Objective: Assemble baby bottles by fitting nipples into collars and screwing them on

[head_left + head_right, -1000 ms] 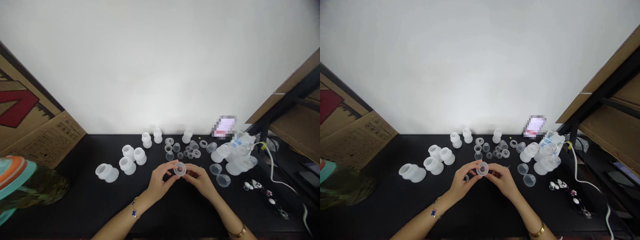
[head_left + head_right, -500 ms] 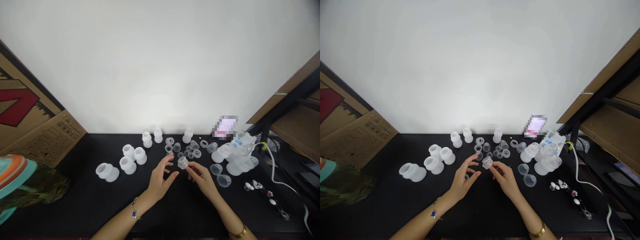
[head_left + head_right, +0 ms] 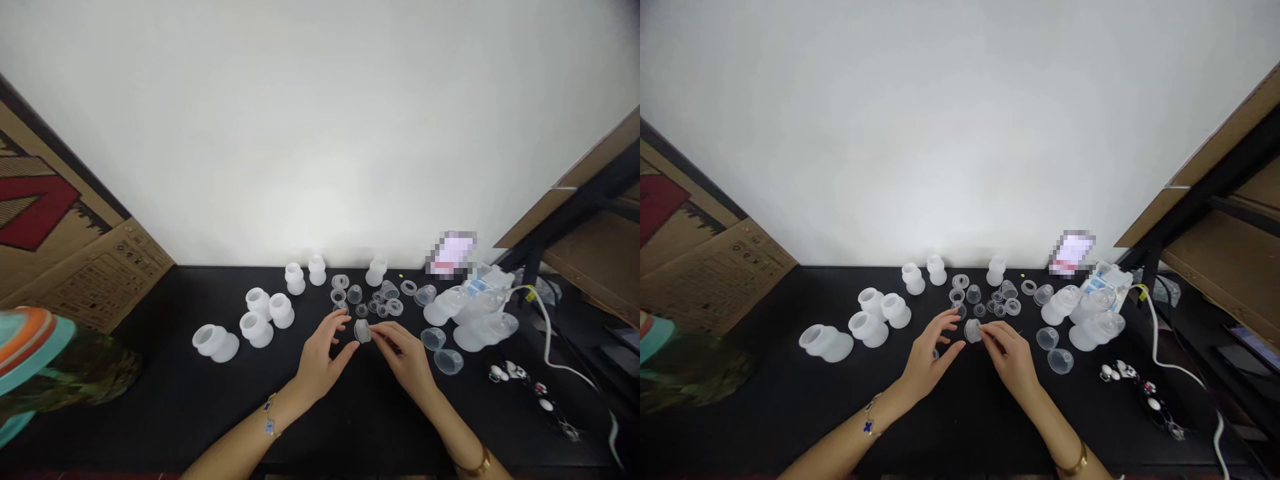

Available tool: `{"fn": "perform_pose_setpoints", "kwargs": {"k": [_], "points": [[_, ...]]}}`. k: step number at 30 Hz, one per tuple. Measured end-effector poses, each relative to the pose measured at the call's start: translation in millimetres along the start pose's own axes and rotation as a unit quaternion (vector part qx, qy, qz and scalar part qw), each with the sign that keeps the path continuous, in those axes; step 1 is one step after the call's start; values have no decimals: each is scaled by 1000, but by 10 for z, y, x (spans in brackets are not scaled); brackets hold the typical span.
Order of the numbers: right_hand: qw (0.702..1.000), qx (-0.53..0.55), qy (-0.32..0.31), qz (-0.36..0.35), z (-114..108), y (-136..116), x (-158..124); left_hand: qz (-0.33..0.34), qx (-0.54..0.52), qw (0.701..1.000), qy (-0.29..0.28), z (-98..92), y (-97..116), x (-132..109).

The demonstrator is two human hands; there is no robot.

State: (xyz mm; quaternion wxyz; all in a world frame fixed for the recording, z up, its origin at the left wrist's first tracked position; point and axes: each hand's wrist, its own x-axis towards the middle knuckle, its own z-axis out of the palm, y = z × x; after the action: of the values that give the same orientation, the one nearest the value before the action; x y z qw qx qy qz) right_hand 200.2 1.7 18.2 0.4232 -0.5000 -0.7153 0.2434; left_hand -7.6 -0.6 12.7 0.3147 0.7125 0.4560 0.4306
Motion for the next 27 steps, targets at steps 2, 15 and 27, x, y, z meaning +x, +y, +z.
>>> {"fn": "perform_pose_setpoints", "kwargs": {"k": [2, 15, 27], "points": [[1000, -5, 2, -8, -7, 1, -5, 1, 5, 1000, 1, 3, -6, -2], [1000, -25, 7, 2, -19, -12, 2, 10, 19, 1000, 1, 14, -18, 7], [1000, -9, 11, 6, -17, 28, 10, 16, 31, 999, -3, 15, -3, 2]]}}
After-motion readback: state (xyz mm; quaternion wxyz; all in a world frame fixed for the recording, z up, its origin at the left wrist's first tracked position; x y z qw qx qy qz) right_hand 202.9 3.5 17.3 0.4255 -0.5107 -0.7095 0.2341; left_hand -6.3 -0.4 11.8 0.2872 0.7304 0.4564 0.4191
